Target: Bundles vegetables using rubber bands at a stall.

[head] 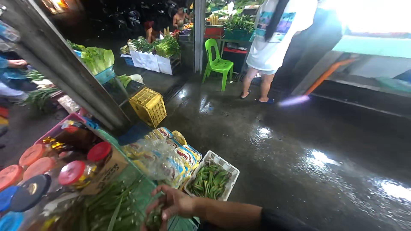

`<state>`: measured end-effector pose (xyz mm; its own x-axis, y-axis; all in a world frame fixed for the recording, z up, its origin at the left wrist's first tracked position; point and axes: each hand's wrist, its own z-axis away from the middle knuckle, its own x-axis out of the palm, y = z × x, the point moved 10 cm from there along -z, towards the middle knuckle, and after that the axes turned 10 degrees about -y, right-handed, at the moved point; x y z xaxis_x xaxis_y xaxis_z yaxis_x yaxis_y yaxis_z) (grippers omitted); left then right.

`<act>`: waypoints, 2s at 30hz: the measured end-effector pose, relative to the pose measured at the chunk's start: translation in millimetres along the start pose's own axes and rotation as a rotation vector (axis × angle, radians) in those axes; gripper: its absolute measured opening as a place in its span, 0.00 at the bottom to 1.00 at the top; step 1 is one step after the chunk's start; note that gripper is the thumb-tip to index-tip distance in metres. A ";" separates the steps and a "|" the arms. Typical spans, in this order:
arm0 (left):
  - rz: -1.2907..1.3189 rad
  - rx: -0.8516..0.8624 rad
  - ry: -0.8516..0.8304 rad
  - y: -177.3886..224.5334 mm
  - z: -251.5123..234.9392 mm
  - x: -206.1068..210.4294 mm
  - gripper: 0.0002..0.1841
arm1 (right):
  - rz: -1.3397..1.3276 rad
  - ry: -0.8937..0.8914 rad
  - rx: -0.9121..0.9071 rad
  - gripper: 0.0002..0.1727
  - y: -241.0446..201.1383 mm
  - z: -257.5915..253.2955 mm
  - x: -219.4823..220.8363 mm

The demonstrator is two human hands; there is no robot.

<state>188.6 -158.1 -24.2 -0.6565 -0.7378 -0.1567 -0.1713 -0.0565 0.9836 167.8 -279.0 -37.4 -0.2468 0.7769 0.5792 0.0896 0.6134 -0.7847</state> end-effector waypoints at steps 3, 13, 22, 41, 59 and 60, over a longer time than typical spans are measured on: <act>-0.480 -0.026 -0.009 29.5 -8.9 0.8 0.24 | 0.348 -0.047 -0.061 0.45 -41.9 -11.9 0.5; -0.599 -0.394 -0.072 17.5 -8.4 -8.5 0.28 | 0.437 0.032 0.091 0.24 -52.6 -7.1 -5.9; -0.111 -0.321 -0.128 -7.6 0.9 0.2 0.20 | 0.965 -0.270 0.161 0.24 -38.1 -3.1 22.7; -0.780 -0.799 0.195 -116.7 93.9 -114.3 0.20 | 1.090 0.509 1.120 0.34 43.9 166.2 -222.9; -0.932 -0.666 0.172 -109.4 -20.5 -203.3 0.19 | 1.449 -0.022 0.492 0.26 122.2 -180.0 -13.9; -0.843 -0.638 0.227 -104.4 -19.1 -211.7 0.18 | 1.446 -0.005 0.474 0.25 118.1 -186.6 -17.1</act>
<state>359.5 -8.8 -92.0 -0.3434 -0.4012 -0.8492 -0.0468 -0.8957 0.4421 362.7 -193.4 -98.7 -0.2249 0.6507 -0.7253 -0.0587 -0.7521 -0.6565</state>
